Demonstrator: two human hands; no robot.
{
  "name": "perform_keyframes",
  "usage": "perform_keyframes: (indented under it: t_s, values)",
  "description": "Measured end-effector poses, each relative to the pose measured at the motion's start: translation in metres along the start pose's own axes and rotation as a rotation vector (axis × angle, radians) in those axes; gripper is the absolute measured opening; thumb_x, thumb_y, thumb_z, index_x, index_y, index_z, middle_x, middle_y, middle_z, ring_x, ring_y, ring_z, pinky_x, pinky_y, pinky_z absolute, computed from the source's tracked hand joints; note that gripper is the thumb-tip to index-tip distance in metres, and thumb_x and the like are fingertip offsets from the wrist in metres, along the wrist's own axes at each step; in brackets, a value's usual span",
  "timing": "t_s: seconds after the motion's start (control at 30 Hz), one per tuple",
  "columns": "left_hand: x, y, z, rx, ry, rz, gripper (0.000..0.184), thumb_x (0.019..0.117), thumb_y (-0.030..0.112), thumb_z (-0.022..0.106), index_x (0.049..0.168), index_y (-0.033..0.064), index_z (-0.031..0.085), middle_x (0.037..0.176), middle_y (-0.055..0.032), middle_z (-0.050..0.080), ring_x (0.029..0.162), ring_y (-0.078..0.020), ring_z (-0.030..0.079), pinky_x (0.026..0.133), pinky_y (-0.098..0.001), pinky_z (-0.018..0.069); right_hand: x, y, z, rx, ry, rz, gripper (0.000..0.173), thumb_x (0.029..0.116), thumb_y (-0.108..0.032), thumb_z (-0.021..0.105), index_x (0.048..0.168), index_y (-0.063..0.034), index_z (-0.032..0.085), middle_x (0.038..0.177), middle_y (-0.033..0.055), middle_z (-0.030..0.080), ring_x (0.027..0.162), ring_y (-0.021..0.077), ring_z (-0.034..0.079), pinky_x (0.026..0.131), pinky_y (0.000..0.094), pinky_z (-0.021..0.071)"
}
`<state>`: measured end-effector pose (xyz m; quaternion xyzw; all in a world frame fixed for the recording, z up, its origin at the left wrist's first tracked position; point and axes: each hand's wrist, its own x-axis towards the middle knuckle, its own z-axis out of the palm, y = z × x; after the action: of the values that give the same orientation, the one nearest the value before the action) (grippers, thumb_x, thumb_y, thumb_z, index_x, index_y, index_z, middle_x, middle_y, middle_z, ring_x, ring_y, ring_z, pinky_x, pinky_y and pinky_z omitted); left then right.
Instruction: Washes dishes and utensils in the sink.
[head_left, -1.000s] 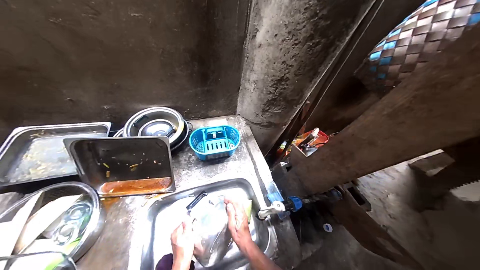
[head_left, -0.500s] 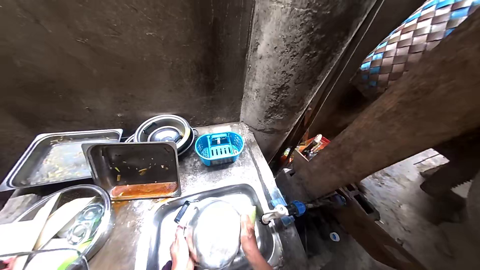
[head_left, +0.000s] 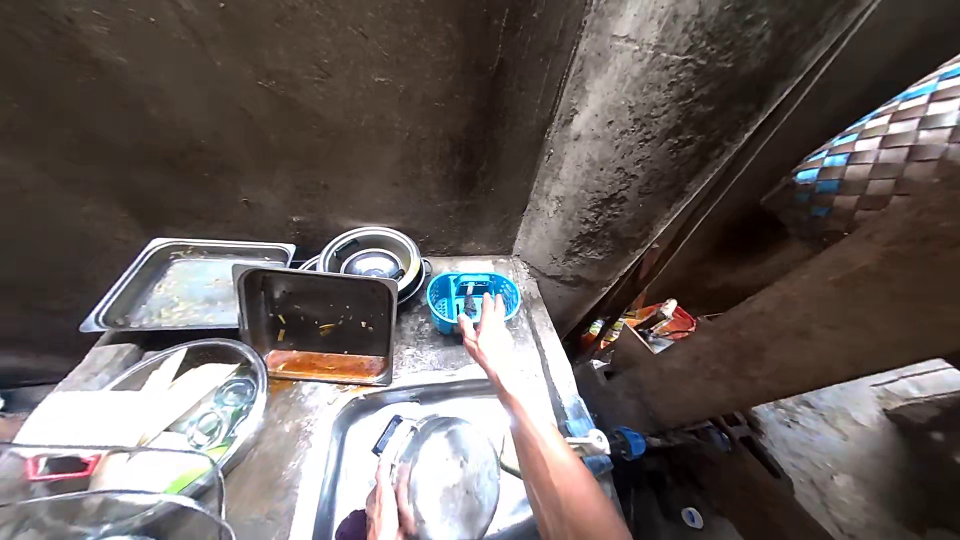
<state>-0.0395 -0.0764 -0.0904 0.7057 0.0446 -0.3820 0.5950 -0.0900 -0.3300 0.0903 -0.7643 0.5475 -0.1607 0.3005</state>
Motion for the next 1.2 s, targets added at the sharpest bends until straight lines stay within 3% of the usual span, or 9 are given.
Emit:
perform_keyframes:
  t_s: [0.17,0.27,0.43,0.53,0.6,0.77,0.93,1.07,1.2]
  values:
    - [0.003,-0.005,0.016,0.007,-0.16,-0.098,0.066,0.1084,0.054,0.034,0.12,-0.0034,0.065,0.111,-0.0221,0.068,0.104,-0.0299,0.066,0.092,-0.0523,0.0545,-0.101,0.021,-0.048,-0.13,0.333,-0.372,0.034,0.0987,-0.036,0.062,0.118,-0.0101,0.074,0.113,0.0102,0.074,0.092,0.025,0.075,0.074,0.0447,0.0616]
    - [0.014,-0.021,0.036,-0.01,-0.174,-0.106,0.063,0.11,0.05,0.031,0.126,-0.0038,0.06,0.115,-0.0234,0.065,0.105,-0.0311,0.064,0.09,-0.0533,0.0534,-0.14,0.061,-0.078,-0.359,0.413,-0.412,0.029,0.0951,-0.037,0.062,0.101,-0.0123,0.077,0.089,0.0069,0.074,0.078,0.0257,0.073,0.061,0.0454,0.0586]
    - [-0.009,0.016,0.051,0.179,-0.191,-0.05,0.045,0.1118,0.029,0.035,0.125,-0.009,0.054,0.112,-0.0266,0.059,0.098,-0.0313,0.057,0.085,-0.0487,0.0493,-0.171,0.119,-0.08,-0.48,0.195,-0.356,0.037,0.0923,-0.043,0.067,0.104,-0.0095,0.077,0.105,0.0116,0.075,0.106,0.0353,0.07,0.098,0.0561,0.0519]
    - [-0.04,0.072,0.047,0.325,-0.27,-0.044,0.046,0.1106,0.019,0.041,0.145,-0.0107,0.04,0.144,-0.0325,0.047,0.132,-0.0394,0.048,0.112,-0.0508,0.0377,-0.169,0.14,-0.06,-0.464,0.311,-0.479,0.037,0.09,-0.047,0.065,0.074,-0.0132,0.069,0.079,0.0052,0.07,0.089,0.0292,0.069,0.088,0.0489,0.0538]
    - [-0.005,0.03,0.043,0.383,-0.204,0.105,0.04,0.1072,0.02,0.051,0.133,-0.0106,0.054,0.132,-0.0317,0.056,0.124,-0.0403,0.054,0.106,-0.0538,0.0426,-0.164,0.152,-0.059,-0.322,0.325,-0.579,0.04,0.0963,-0.041,0.058,0.068,-0.0129,0.064,0.075,0.0039,0.065,0.087,0.0252,0.066,0.092,0.0462,0.0506]
    - [0.008,-0.008,0.033,0.552,-0.115,0.266,0.039,0.108,0.02,0.046,0.132,-0.0091,0.057,0.132,-0.031,0.058,0.127,-0.0408,0.055,0.108,-0.0567,0.0425,-0.175,0.175,-0.073,0.422,0.316,-0.748,0.035,0.1068,-0.035,0.051,0.088,-0.0129,0.07,0.104,0.0049,0.074,0.123,0.0248,0.064,0.121,0.0533,0.0364]
    - [-0.025,0.0,0.051,0.844,-0.179,0.7,0.051,0.0959,0.004,0.056,0.144,-0.0084,0.048,0.147,-0.0308,0.049,0.136,-0.0469,0.049,0.113,-0.057,0.0401,-0.226,0.203,-0.056,0.604,0.514,-0.205,0.032,0.1072,-0.026,0.049,0.091,-0.0074,0.069,0.09,-0.0021,0.07,0.089,0.0065,0.068,0.083,0.0263,0.0588]
    - [-0.054,-0.026,0.097,0.945,-0.448,1.091,0.028,0.0918,0.015,0.062,0.103,-0.0078,0.073,0.106,-0.0277,0.071,0.1,-0.0456,0.07,0.088,-0.0572,0.057,-0.199,0.204,-0.009,0.728,0.011,0.418,0.028,0.1054,-0.008,0.049,0.128,0.0071,0.056,0.095,0.0146,0.069,0.074,0.019,0.07,0.068,0.0355,0.0607]
    - [-0.09,-0.032,0.164,0.458,-0.604,0.715,0.038,0.1032,0.012,0.045,0.13,-0.0105,0.061,0.116,-0.0237,0.07,0.108,-0.0273,0.069,0.099,-0.0379,0.0538,-0.163,0.196,0.034,0.787,0.214,0.129,0.029,0.0885,0.001,0.066,0.115,0.0111,0.061,0.099,0.0139,0.069,0.092,0.0119,0.067,0.084,0.024,0.0572]
